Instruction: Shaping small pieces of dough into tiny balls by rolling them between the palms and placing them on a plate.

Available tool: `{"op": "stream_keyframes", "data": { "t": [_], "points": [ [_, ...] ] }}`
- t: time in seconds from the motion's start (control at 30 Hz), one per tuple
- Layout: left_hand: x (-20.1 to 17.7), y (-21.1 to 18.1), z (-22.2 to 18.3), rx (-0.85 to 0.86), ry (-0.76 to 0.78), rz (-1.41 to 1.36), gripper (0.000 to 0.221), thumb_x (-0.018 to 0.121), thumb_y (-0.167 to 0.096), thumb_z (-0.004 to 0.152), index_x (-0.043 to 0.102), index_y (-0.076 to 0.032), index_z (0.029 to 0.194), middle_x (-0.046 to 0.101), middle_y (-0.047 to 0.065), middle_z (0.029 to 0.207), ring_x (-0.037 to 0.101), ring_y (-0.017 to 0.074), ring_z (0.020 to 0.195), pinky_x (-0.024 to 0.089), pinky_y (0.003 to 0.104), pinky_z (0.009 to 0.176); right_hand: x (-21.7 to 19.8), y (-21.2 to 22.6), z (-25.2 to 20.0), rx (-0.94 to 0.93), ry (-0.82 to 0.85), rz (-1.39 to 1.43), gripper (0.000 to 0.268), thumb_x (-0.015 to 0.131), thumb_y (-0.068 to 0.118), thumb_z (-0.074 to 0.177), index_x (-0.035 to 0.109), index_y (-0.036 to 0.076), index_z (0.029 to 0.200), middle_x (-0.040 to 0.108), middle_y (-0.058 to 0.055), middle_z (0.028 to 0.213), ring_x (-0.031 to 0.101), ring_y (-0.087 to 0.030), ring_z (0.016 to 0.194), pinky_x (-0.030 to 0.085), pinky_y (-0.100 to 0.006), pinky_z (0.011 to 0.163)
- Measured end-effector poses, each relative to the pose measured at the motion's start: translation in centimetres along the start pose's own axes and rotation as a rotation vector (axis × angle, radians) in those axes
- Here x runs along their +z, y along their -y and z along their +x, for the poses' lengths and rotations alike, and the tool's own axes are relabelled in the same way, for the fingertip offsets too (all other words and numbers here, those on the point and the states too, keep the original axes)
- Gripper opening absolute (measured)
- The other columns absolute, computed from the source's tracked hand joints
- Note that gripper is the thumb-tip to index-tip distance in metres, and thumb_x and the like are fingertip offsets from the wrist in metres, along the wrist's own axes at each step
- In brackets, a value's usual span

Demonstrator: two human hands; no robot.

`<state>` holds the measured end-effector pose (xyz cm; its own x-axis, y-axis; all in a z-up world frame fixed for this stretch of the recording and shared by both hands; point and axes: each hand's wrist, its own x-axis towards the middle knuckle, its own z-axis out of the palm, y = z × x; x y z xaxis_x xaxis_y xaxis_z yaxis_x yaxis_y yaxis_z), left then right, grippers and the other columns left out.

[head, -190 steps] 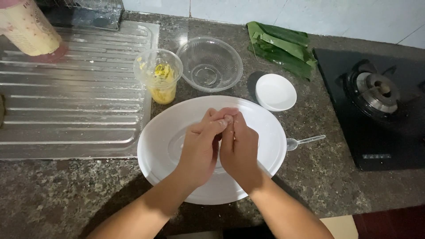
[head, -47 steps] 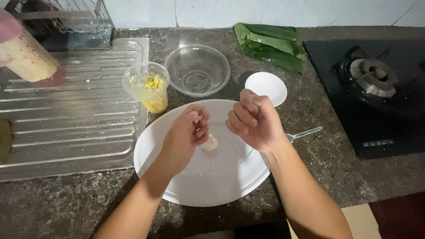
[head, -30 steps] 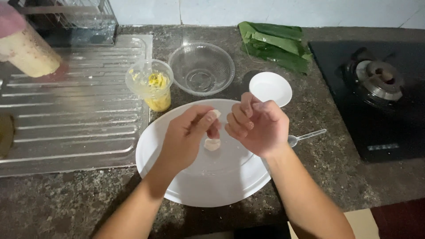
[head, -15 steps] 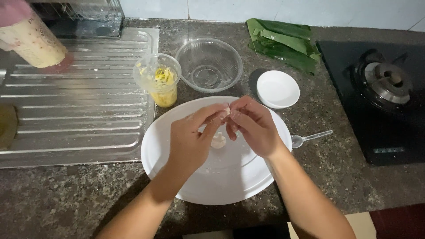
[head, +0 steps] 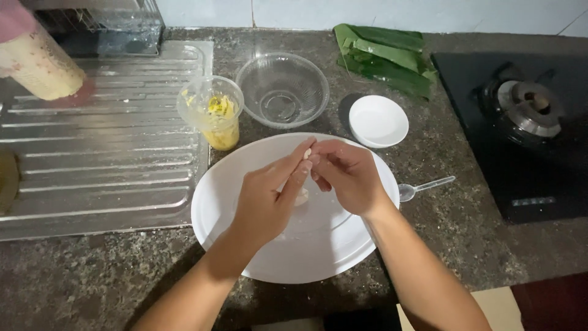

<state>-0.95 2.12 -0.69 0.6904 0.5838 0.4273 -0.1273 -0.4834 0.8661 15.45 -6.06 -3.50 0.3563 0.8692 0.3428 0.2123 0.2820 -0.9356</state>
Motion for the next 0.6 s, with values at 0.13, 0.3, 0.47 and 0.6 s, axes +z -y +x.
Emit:
{"op": "stream_keyframes", "data": {
  "t": [0.13, 0.3, 0.47, 0.6],
  "points": [
    [-0.3, 0.7, 0.4, -0.007, -0.054, 0.003, 0.032, 0.059, -0.028, 0.1, 0.069, -0.013, 0.127, 0.075, 0.016, 0.113, 0.07, 0.0325, 0.107, 0.058, 0.043, 0.088, 0.5, 0.4, 0.4, 0.01, 0.028, -0.061, 0.018, 0.054, -0.003, 0.096, 0.072, -0.002, 0.096, 0.061, -0.013, 0.058, 0.055, -0.02, 0.045, 0.05, -0.031, 0.05],
    [-0.3, 0.9, 1.2, -0.165, -0.22, -0.517, 0.03, 0.06, -0.023, 0.1, 0.071, 0.0, 0.117, 0.076, 0.018, 0.103, 0.074, 0.023, 0.092, 0.062, 0.037, 0.086, -0.5, 0.0, 0.0, 0.147, 0.069, 0.616, 0.029, 0.052, 0.032, 0.099, 0.061, 0.004, 0.1, 0.047, -0.007, 0.075, 0.048, -0.019, 0.062, 0.039, -0.032, 0.055],
    [-0.5, 1.4, 0.6, -0.147, -0.095, -0.503, 0.033, 0.059, -0.02, 0.1, 0.066, -0.003, 0.127, 0.074, 0.018, 0.098, 0.073, 0.0217, 0.081, 0.062, 0.036, 0.081, -0.5, 1.7, 0.1, 0.237, 0.119, 0.881, 0.024, 0.047, 0.034, 0.098, 0.049, 0.015, 0.085, 0.036, 0.002, 0.068, 0.039, -0.014, 0.059, 0.031, -0.032, 0.058],
    [-0.3, 1.8, 0.3, -0.161, 0.019, -0.488, 0.031, 0.054, -0.014, 0.098, 0.064, -0.006, 0.127, 0.066, 0.012, 0.089, 0.067, 0.0173, 0.076, 0.06, 0.036, 0.078, 0.1, 2.0, -0.2, 0.227, 0.235, 1.01, 0.021, 0.04, 0.027, 0.101, 0.046, 0.015, 0.086, 0.039, 0.002, 0.066, 0.039, -0.013, 0.06, 0.032, -0.031, 0.062]
  ]
}}
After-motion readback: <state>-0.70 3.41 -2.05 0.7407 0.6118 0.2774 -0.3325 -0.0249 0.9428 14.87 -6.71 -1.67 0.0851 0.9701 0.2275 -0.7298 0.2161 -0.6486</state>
